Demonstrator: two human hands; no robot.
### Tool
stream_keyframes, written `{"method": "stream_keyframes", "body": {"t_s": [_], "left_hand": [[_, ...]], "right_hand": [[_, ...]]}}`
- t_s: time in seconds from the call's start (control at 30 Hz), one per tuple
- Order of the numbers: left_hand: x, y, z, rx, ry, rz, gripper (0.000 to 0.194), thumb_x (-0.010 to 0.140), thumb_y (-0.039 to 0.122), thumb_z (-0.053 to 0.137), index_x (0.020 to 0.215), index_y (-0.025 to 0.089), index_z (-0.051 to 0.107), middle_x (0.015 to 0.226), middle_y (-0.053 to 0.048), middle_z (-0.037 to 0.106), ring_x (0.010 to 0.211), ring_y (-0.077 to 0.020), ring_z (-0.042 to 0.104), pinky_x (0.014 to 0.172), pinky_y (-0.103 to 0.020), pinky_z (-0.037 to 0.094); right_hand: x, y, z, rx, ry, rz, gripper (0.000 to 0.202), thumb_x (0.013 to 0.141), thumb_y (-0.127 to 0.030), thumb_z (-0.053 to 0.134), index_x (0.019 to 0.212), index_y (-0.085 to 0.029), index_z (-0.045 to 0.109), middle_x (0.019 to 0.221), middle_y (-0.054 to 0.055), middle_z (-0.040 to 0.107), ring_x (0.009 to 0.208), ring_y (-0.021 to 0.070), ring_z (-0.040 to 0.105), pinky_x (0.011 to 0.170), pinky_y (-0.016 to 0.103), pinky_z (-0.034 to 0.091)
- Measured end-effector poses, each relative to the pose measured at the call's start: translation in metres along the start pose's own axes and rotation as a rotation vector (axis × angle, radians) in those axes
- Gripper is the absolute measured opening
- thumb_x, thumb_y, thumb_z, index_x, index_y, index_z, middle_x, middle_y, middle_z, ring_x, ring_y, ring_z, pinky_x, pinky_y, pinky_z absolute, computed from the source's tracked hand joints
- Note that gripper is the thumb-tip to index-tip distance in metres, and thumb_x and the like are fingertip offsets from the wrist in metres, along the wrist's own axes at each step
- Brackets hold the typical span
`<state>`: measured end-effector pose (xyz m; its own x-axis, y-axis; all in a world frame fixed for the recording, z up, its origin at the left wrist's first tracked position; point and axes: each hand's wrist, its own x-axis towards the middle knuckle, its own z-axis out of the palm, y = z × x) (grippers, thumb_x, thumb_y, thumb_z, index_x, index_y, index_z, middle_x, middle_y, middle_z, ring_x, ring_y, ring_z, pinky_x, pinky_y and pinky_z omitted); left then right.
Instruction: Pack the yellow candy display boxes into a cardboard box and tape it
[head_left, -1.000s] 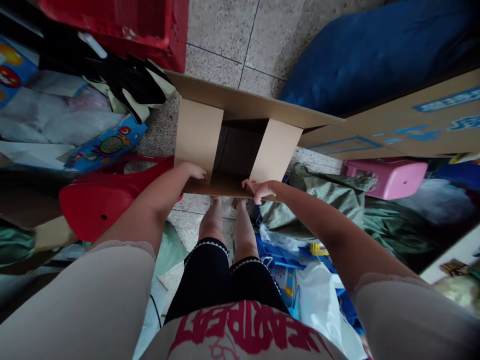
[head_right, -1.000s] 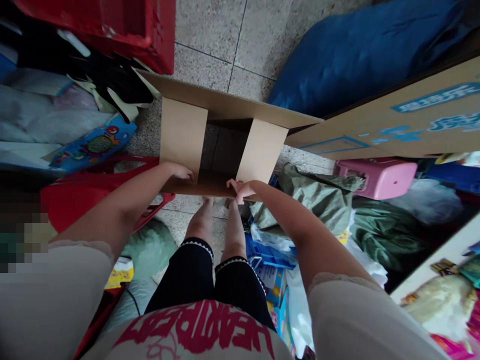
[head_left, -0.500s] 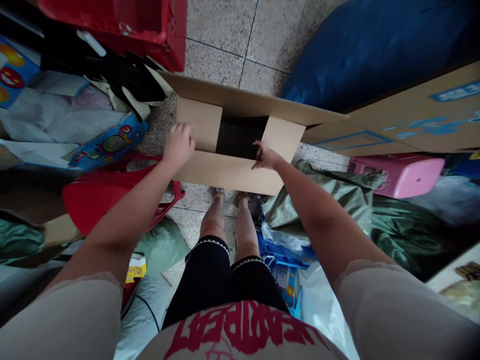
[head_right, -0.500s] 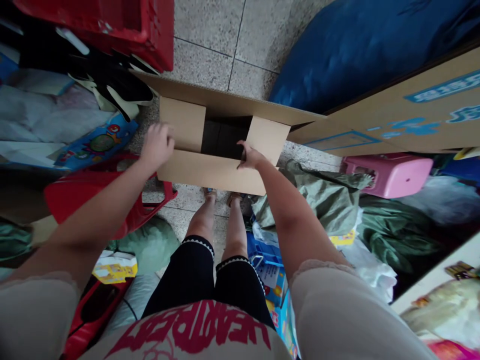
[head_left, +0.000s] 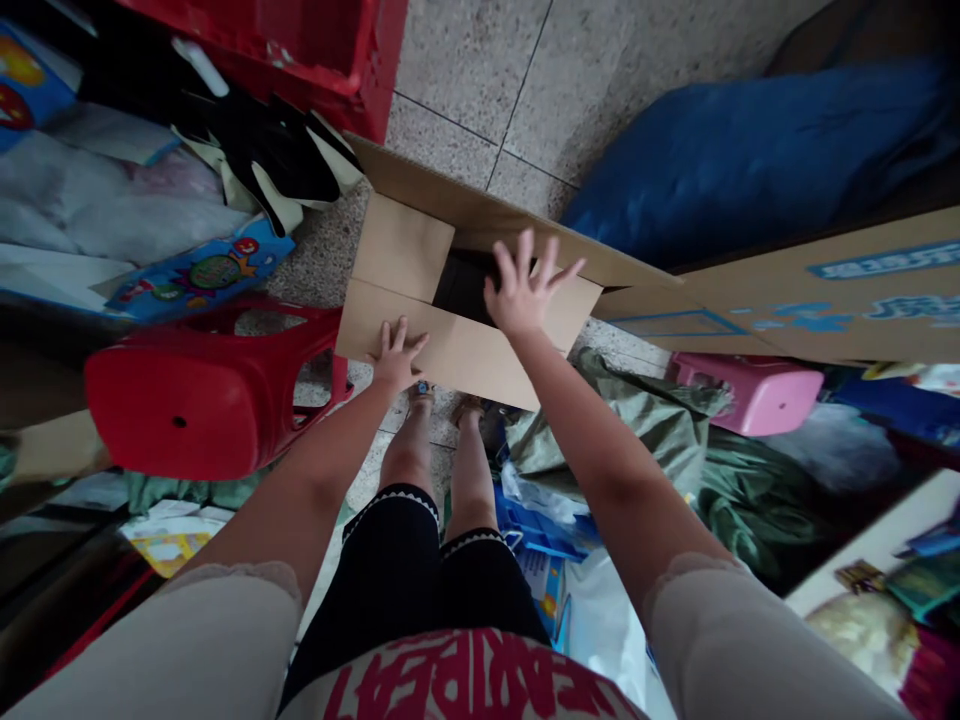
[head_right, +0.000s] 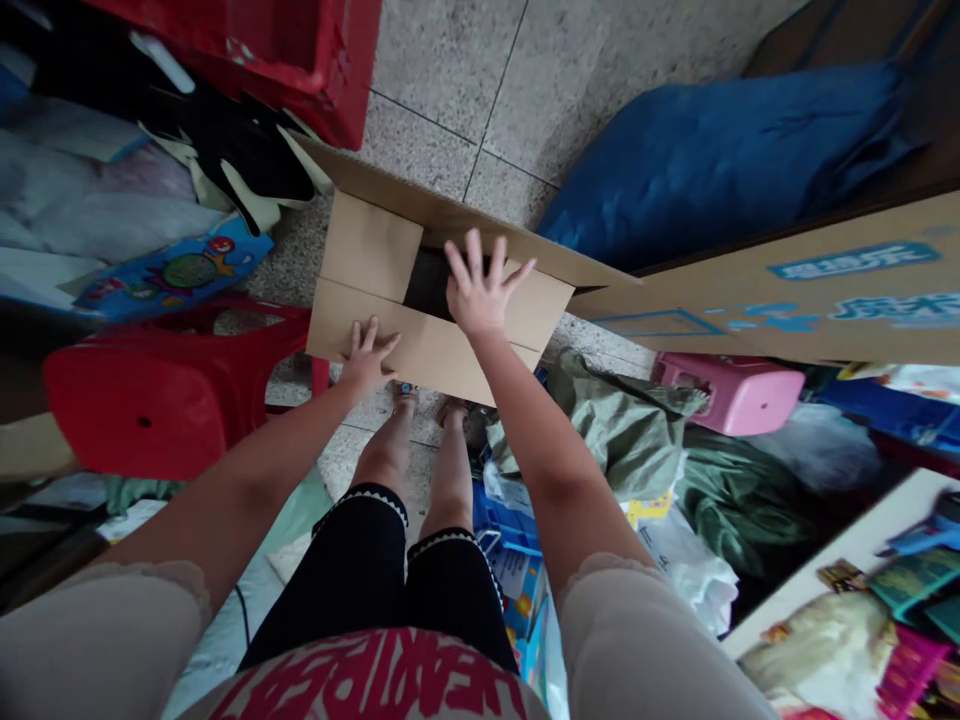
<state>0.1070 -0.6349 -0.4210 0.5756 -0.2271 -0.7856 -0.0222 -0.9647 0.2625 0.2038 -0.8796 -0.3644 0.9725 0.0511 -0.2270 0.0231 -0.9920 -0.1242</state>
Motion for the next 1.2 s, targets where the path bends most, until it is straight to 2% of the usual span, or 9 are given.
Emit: {"method": "stream_keyframes", "body": {"t_s": [0.07, 0.17, 0.33, 0.57, 0.7, 0.8, 0.9, 1.03, 1.2], "left_hand": [[0.0, 0.0, 0.0, -0.013, 0.004, -0.022, 0.089, 0.078, 0.043, 0.073, 0.151, 0.05, 0.023, 0.162, 0.005, -0.021, 0.147, -0.0403, -0.018, 0.105, -0.074, 0.027], [-0.001, 0.001, 0.002, -0.034, -0.005, -0.029, 0.089, 0.077, 0.042, 0.075, 0.15, 0.05, 0.025, 0.162, 0.005, -0.02, 0.148, -0.0391, -0.018, 0.105, -0.075, 0.025], [-0.003, -0.004, 0.006, -0.031, -0.045, -0.013, 0.091, 0.076, 0.04, 0.077, 0.15, 0.05, 0.025, 0.162, 0.006, -0.021, 0.148, -0.0405, -0.015, 0.104, -0.078, 0.021], [-0.003, -0.011, 0.018, -0.013, -0.093, 0.017, 0.093, 0.075, 0.035, 0.078, 0.149, 0.052, 0.024, 0.161, 0.008, -0.021, 0.147, -0.0404, -0.017, 0.103, -0.08, 0.02], [-0.005, -0.012, 0.019, -0.014, -0.069, 0.029, 0.093, 0.075, 0.036, 0.078, 0.149, 0.051, 0.025, 0.162, 0.006, -0.02, 0.148, -0.039, -0.016, 0.105, -0.077, 0.019], [-0.005, -0.009, 0.015, -0.019, -0.05, 0.036, 0.091, 0.075, 0.035, 0.078, 0.149, 0.049, 0.027, 0.163, 0.005, -0.017, 0.148, -0.0404, -0.014, 0.106, -0.077, 0.019], [-0.001, -0.006, 0.008, -0.017, -0.025, 0.052, 0.089, 0.076, 0.034, 0.077, 0.149, 0.048, 0.029, 0.164, 0.003, -0.015, 0.148, -0.0414, -0.011, 0.104, -0.078, 0.019], [0.003, -0.004, 0.002, -0.008, -0.013, 0.075, 0.087, 0.077, 0.036, 0.076, 0.15, 0.048, 0.028, 0.164, 0.002, -0.016, 0.148, -0.043, -0.011, 0.101, -0.081, 0.02], [-0.01, 0.005, 0.013, 0.026, -0.016, 0.058, 0.083, 0.082, 0.04, 0.069, 0.151, 0.048, 0.024, 0.164, 0.0, -0.014, 0.148, -0.0403, -0.014, 0.101, -0.082, 0.016]], "right_hand": [[0.015, 0.001, -0.026, -0.021, 0.143, 0.131, 0.059, 0.095, -0.044, 0.037, 0.15, -0.02, 0.035, 0.156, 0.016, 0.029, 0.145, 0.0441, 0.009, 0.104, 0.08, 0.002], [0.022, 0.01, -0.046, -0.058, 0.148, 0.202, 0.057, 0.1, -0.048, 0.024, 0.142, -0.016, 0.045, 0.141, 0.019, 0.046, 0.136, 0.0403, 0.029, 0.104, 0.074, 0.014], [-0.01, 0.017, -0.032, -0.046, 0.152, 0.2, 0.054, 0.102, -0.048, 0.02, 0.127, -0.019, 0.058, 0.117, 0.013, 0.062, 0.11, 0.0291, 0.051, 0.102, 0.059, 0.026], [-0.052, 0.022, -0.019, -0.043, 0.129, 0.277, 0.049, 0.104, -0.045, 0.024, 0.111, -0.023, 0.067, 0.1, 0.009, 0.068, 0.097, 0.0245, 0.055, 0.094, 0.045, 0.031], [-0.07, 0.019, -0.013, -0.018, -0.029, 0.244, 0.051, 0.103, -0.046, 0.021, 0.12, -0.024, 0.065, 0.108, 0.01, 0.068, 0.103, 0.026, 0.055, 0.091, 0.043, 0.035], [-0.09, 0.009, 0.006, 0.003, -0.319, 0.115, 0.049, 0.102, -0.045, 0.025, 0.134, -0.027, 0.057, 0.134, 0.011, 0.059, 0.117, 0.0284, 0.051, 0.093, 0.046, 0.04], [-0.102, 0.0, 0.035, -0.012, -0.536, 0.076, 0.053, 0.101, -0.043, 0.028, 0.15, -0.026, 0.038, 0.159, 0.005, 0.03, 0.14, 0.0298, 0.032, 0.103, 0.056, 0.037], [-0.101, -0.004, 0.066, 0.008, -0.619, 0.205, 0.06, 0.1, -0.046, 0.027, 0.157, -0.029, 0.016, 0.164, -0.003, 0.005, 0.15, 0.0252, 0.011, 0.11, 0.063, 0.029], [-0.097, 0.011, 0.079, 0.101, -0.73, 0.228, 0.063, 0.098, -0.052, 0.031, 0.156, -0.041, 0.008, 0.163, -0.011, -0.002, 0.151, 0.0216, 0.007, 0.115, 0.063, 0.02]]}}
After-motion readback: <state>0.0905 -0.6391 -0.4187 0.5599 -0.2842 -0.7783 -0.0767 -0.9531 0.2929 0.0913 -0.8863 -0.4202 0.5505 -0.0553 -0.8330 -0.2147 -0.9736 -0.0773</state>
